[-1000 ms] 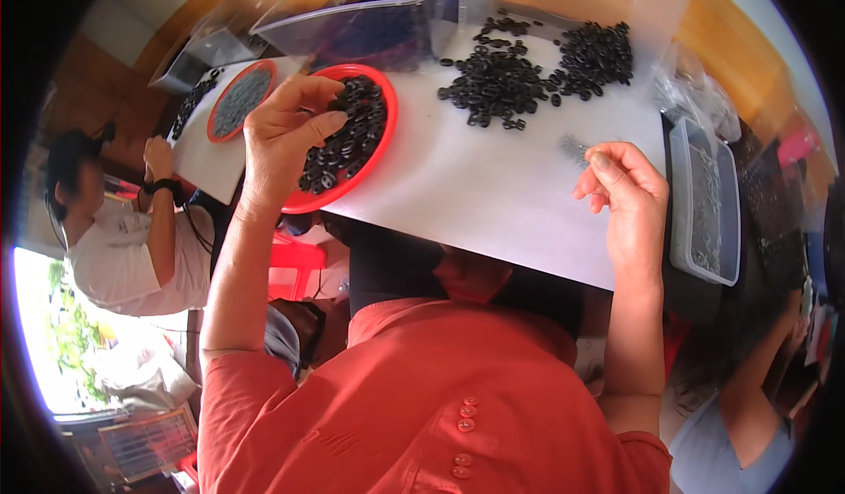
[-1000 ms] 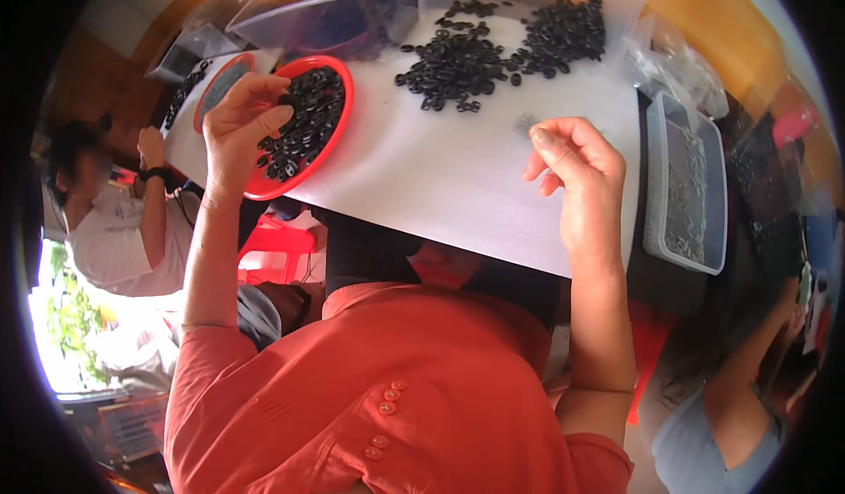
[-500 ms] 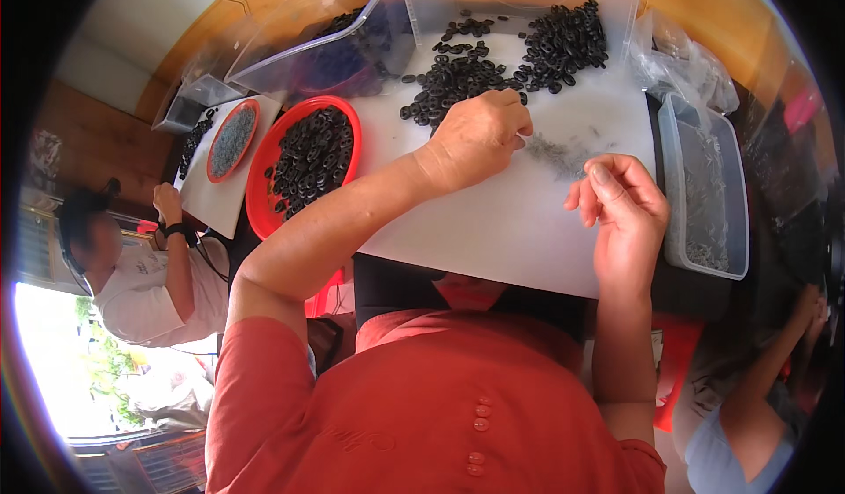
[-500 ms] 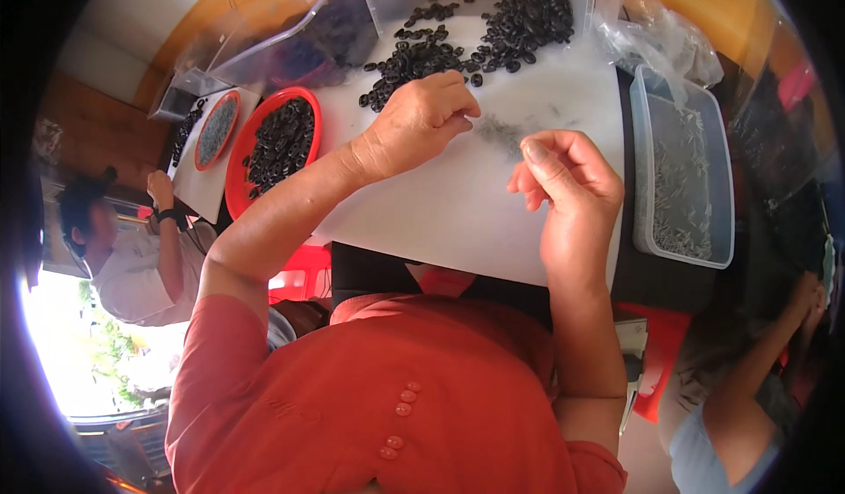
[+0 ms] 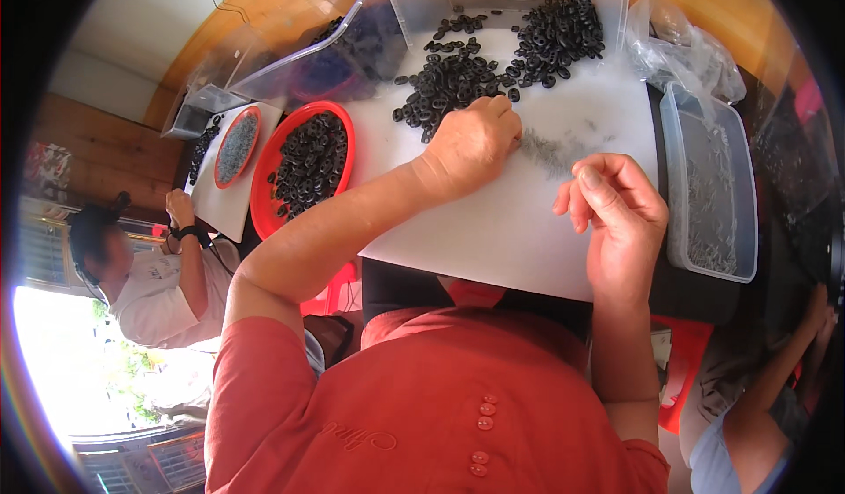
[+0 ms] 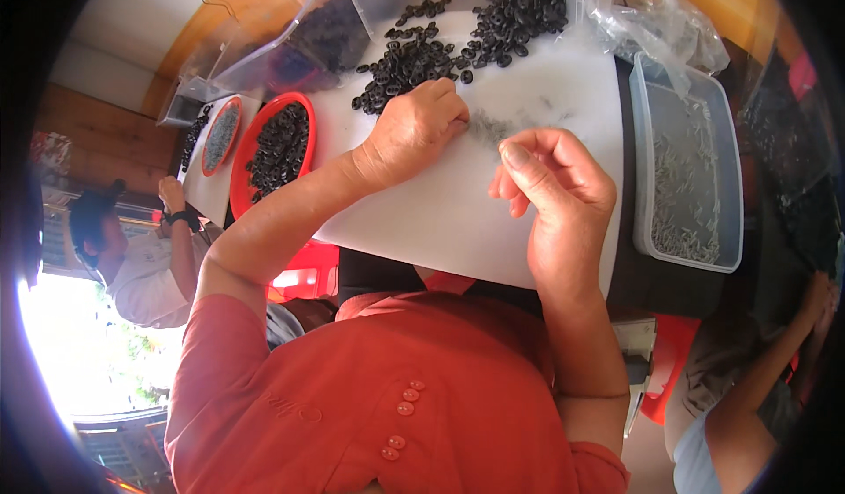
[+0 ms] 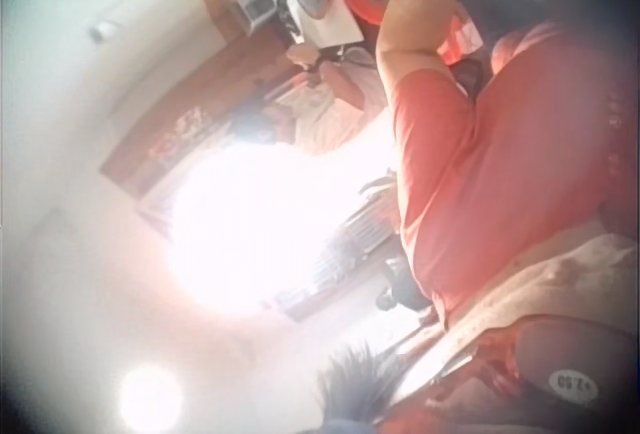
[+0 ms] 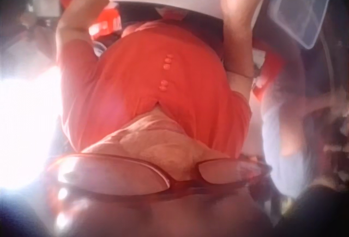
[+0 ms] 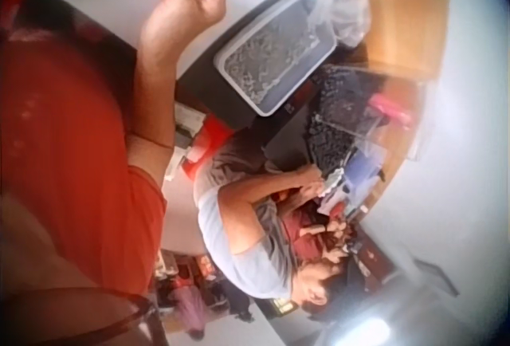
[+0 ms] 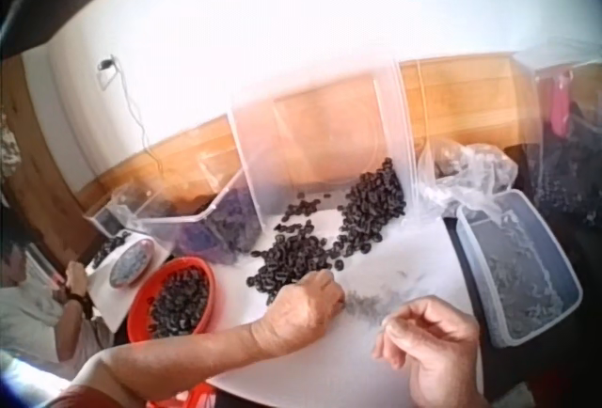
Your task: The person sits at a table and repeatedly picks up small black circular objects and silver pins. They insert the pins into the center of the black objects by hand, then place the assembled units into a red bowl. The process is repetitive and involves fine motor manipulation of small parts.
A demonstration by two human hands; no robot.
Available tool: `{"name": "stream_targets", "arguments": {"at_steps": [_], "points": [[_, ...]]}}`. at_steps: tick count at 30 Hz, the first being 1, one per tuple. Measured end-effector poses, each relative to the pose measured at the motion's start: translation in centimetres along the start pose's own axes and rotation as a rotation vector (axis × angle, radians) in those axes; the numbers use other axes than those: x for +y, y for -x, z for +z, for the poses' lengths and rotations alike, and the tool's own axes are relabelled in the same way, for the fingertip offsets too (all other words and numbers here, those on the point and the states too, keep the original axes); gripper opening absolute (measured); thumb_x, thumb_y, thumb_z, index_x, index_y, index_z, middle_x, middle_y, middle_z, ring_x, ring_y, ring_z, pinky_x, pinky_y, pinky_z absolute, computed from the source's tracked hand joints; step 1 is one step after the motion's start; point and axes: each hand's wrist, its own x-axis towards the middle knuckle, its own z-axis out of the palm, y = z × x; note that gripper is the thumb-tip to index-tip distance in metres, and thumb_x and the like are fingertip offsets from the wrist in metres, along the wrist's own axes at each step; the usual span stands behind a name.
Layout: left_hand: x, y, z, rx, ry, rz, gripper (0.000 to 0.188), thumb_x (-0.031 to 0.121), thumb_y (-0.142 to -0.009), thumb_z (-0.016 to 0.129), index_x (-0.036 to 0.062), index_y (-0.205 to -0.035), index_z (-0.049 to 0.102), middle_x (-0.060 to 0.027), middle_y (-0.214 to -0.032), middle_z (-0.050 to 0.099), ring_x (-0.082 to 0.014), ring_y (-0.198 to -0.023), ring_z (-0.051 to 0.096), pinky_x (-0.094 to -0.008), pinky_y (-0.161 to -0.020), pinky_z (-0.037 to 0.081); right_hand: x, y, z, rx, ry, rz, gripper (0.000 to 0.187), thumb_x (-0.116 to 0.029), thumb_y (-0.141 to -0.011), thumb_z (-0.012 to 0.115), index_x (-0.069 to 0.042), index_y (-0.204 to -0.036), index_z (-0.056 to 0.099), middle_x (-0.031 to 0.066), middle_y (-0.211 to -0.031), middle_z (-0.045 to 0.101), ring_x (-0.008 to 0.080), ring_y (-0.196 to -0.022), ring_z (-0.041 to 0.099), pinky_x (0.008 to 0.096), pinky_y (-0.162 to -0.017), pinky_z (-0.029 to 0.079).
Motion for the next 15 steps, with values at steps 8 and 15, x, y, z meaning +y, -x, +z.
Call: {"name": "stream_targets", "arguments": {"at_steps": [8,15], "points": [[4.0,2.7,-2.9,0.063,0.602,-0.454,0.012,0.013,-0.095,0.067,0.0005,-0.097,0.065,-0.0008,-0.079,0.06,-0.0079,-0.07,0.054,-0.0259,-0.058,0.044,0.7,0.9,0.5,-0.021,0.274,-0.083,0.006,-0.002,-0.092,0.068,0.001,-0.097,0.067,0.0038,-0.078,0.065,0.0114,-0.068,0.059,0.0244,-0.06,0.044],[8.7,4.8,-5.3,-0.015,1.477,-0.995,0.017,0.016,-0.1,0.061,-0.0008,-0.099,0.064,-0.0054,-0.078,0.06,-0.0095,-0.062,0.052,-0.0226,-0.05,0.036,1.7,0.8,1.0,-0.289,0.679,-0.468,0.013,0.009,-0.086,0.069,0.001,-0.097,0.067,0.0047,-0.083,0.065,0.0115,-0.072,0.058,0.0248,-0.063,0.046]]}}
